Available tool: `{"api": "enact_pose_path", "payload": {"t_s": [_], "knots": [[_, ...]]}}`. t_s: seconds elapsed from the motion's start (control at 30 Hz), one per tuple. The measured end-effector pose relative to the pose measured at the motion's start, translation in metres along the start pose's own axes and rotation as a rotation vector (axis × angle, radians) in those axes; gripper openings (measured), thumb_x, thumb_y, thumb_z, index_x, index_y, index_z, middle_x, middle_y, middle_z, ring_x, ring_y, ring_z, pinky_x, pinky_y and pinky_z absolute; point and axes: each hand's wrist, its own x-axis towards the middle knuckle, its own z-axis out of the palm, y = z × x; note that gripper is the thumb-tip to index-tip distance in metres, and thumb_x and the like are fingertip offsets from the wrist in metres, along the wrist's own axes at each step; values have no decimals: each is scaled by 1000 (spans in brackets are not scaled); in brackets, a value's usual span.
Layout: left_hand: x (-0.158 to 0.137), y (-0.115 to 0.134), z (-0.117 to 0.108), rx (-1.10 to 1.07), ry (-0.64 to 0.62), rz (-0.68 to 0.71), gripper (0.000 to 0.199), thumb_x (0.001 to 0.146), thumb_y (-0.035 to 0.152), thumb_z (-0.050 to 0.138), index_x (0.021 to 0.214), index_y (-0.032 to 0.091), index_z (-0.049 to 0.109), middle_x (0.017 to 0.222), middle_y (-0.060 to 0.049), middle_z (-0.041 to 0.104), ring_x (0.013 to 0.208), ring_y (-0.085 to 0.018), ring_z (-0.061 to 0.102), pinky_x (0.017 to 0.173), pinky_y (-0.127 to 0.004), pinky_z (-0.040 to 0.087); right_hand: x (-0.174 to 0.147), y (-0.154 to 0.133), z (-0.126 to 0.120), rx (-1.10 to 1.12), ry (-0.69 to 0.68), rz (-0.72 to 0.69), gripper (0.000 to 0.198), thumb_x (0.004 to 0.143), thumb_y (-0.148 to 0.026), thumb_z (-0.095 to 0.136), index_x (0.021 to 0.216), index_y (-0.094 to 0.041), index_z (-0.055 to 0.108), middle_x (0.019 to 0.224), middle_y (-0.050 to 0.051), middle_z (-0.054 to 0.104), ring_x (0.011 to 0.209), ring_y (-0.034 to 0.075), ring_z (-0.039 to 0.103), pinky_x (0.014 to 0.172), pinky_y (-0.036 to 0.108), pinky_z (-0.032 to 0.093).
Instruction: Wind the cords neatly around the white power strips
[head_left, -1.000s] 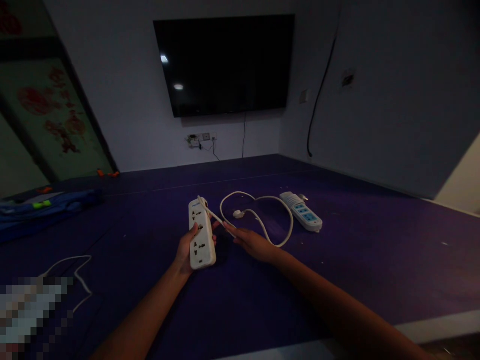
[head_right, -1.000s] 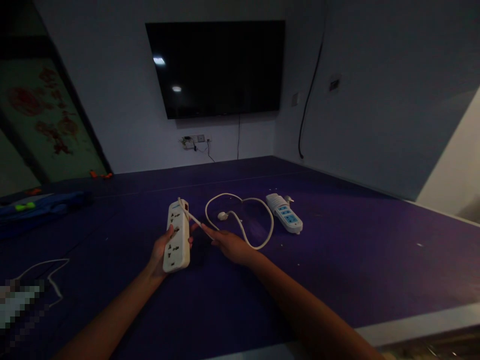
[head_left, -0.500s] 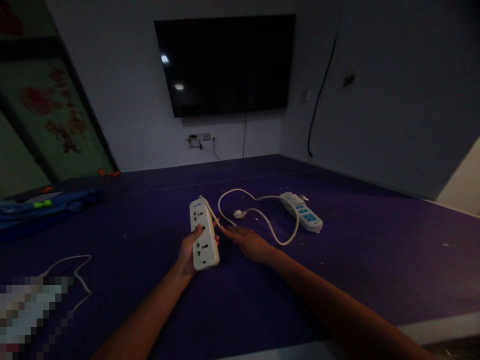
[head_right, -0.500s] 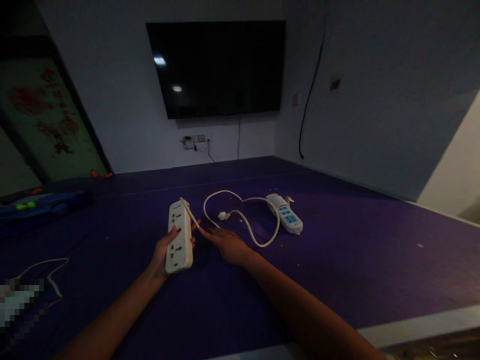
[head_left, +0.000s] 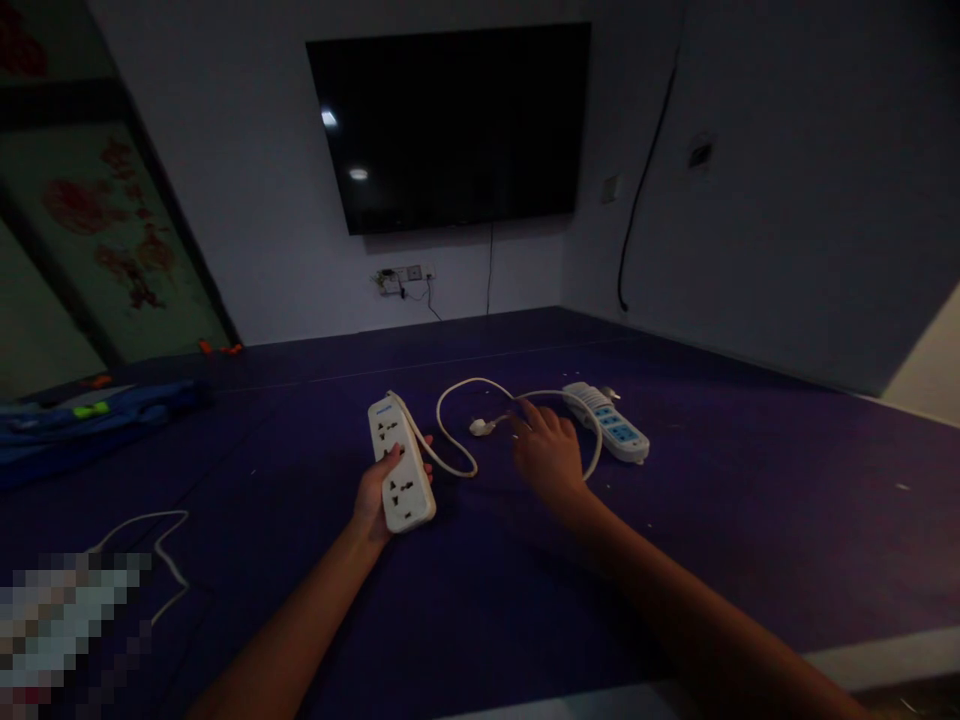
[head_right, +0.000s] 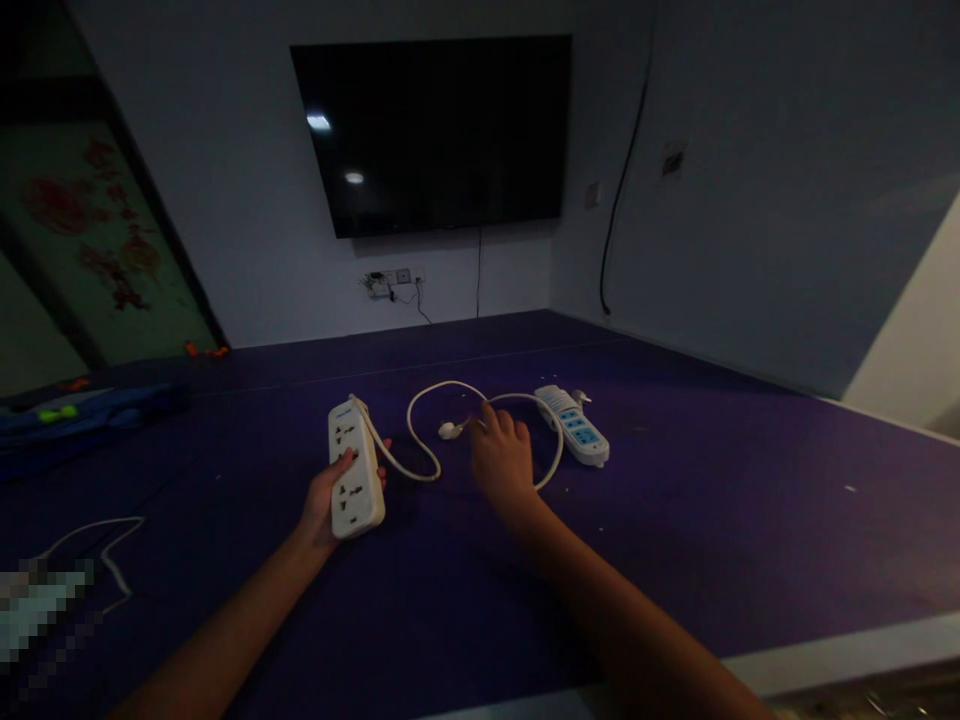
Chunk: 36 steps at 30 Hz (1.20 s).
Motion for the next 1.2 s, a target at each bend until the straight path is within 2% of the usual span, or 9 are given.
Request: {"api": "enact_pose_path", "payload": {"t_s": [0.1, 0.17, 0.3, 0.53, 0.7, 0.83, 0.93, 1.03, 1.2], "knots": [[1, 1, -1, 4, 6, -6, 42, 83, 32, 53, 117, 7, 54, 71, -11, 71, 55, -18, 65, 48, -25, 53, 2, 11, 2, -97, -40, 96, 31, 87, -15, 40, 96, -14, 70, 85, 20, 67, 87, 31, 57, 72, 43, 43], [2, 1, -2, 7, 9, -7, 41, 84, 31, 52, 117, 7, 54, 70, -10, 70, 55, -18, 65, 49, -25, 53, 3, 16, 8, -110, -102, 162, 35, 89, -15, 35, 92, -12, 70, 76, 20, 66, 74, 29, 60, 62, 38, 44], [1, 0, 2, 43, 20, -11, 38, 85, 31, 51, 114, 9, 57, 67, -9, 69, 54, -17, 64, 49, -25, 52, 3, 27, 22, 0, -150, 215, 37, 84, -7, 41, 112, -12, 63, 88, 18, 67, 75, 27, 64, 66, 35, 46], [-11, -3, 14, 184, -62, -96, 50, 77, 36, 62, 117, 7, 57, 66, -9, 68, 55, -17, 63, 51, -24, 48, 9, 47, 49, 90, -26, 62, 49, 78, 0, 38, 123, -11, 55, 122, 16, 58, 106, 23, 57, 91, 37, 44], [-20, -9, 24, 250, -155, -75, 55, 68, 38, 70, 113, 7, 60, 67, -10, 68, 53, -16, 61, 50, -24, 45, 7, 33, 39, 251, 65, -88, 37, 89, -23, 41, 122, -14, 56, 126, 16, 55, 119, 27, 47, 97, 48, 39], [-21, -13, 26, 255, -149, -65, 50, 68, 36, 71, 108, 9, 61, 68, -9, 68, 53, -17, 62, 51, -25, 45, -7, 0, 23, 480, -49, -267, 42, 88, -35, 46, 127, -19, 52, 119, 12, 61, 113, 27, 53, 98, 48, 37], [-19, -15, 24, 256, -108, -55, 46, 65, 31, 74, 104, 11, 61, 68, -8, 68, 55, -18, 63, 52, -27, 46, -16, -24, 20, 643, -116, -213, 44, 85, -36, 52, 126, -21, 52, 117, 11, 62, 111, 28, 54, 94, 47, 40], [-17, -17, 21, 285, -98, -49, 41, 60, 27, 76, 96, 13, 62, 69, -6, 68, 57, -19, 64, 54, -28, 47, -16, -33, 22, 858, -155, -159, 31, 89, -28, 43, 114, -20, 60, 91, 7, 68, 85, 21, 63, 77, 35, 49], [-12, -16, 17, 361, -57, 5, 32, 58, 22, 78, 84, 13, 61, 67, -5, 67, 57, -19, 64, 55, -28, 48, -9, -18, 24, 970, 62, 101, 32, 88, -33, 43, 108, -16, 60, 68, 2, 57, 58, 14, 53, 55, 25, 43]]}}
